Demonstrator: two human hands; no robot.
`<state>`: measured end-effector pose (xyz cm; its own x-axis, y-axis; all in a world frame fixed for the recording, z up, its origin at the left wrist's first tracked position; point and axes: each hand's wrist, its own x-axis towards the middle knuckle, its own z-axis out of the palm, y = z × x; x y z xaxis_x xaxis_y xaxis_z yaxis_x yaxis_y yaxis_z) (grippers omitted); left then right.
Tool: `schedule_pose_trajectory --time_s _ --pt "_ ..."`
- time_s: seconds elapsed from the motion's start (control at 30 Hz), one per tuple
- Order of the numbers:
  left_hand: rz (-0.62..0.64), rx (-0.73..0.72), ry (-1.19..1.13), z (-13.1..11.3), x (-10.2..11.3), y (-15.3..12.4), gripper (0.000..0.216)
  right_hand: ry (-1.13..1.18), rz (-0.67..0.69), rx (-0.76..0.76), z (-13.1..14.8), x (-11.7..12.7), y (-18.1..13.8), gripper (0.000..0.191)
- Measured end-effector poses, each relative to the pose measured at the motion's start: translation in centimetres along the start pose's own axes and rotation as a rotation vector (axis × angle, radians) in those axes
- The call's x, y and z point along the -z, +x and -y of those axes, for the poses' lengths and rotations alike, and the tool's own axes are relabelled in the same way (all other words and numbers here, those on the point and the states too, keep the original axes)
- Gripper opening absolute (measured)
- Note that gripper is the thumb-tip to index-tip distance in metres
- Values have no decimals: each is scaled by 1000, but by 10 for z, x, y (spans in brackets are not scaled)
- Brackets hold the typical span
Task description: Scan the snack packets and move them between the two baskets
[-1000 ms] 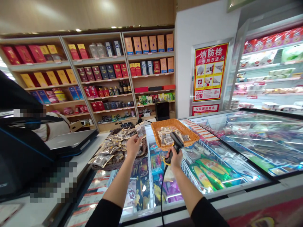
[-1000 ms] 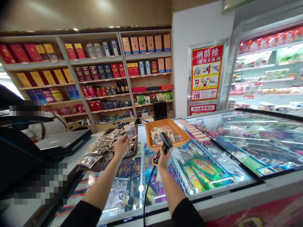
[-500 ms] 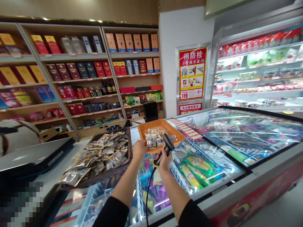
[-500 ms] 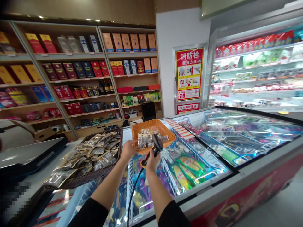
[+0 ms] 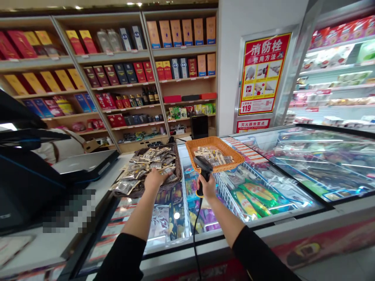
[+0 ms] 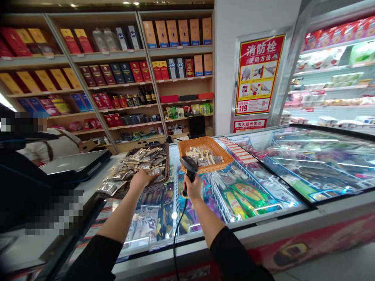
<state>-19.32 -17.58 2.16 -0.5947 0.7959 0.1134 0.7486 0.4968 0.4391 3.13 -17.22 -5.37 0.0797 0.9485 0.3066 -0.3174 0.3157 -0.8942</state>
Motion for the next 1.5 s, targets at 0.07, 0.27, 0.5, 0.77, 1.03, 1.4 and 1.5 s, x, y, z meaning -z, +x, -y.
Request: schedule_pose_trajectory --time_s 0.07,0.27,0.5,0.77,1.03,1.4,1.5 --pt "-17 -38 -82 4 -3 0 78 7 3 13 -1 1 -1 25" --pt "109 -87 -262 14 -6 13 41 -61 85 58 3 2 -6 22" --pt "87 -201 -521 13 -8 11 25 -226 196 79 11 3 -12 16" --pt "14 -55 -1004 15 -5 5 39 -465 473 150 15 -4 -20 11" --pt "-5 -31 -1040 16 -7 6 37 -545 452 122 15 -3 -21 16" --pt "35 -46 -938 14 -4 3 31 -408 428 83 12 -3 -23 13" --pt "-1 -73 -769 14 0 0 29 -239 366 8 10 -4 -20 16"
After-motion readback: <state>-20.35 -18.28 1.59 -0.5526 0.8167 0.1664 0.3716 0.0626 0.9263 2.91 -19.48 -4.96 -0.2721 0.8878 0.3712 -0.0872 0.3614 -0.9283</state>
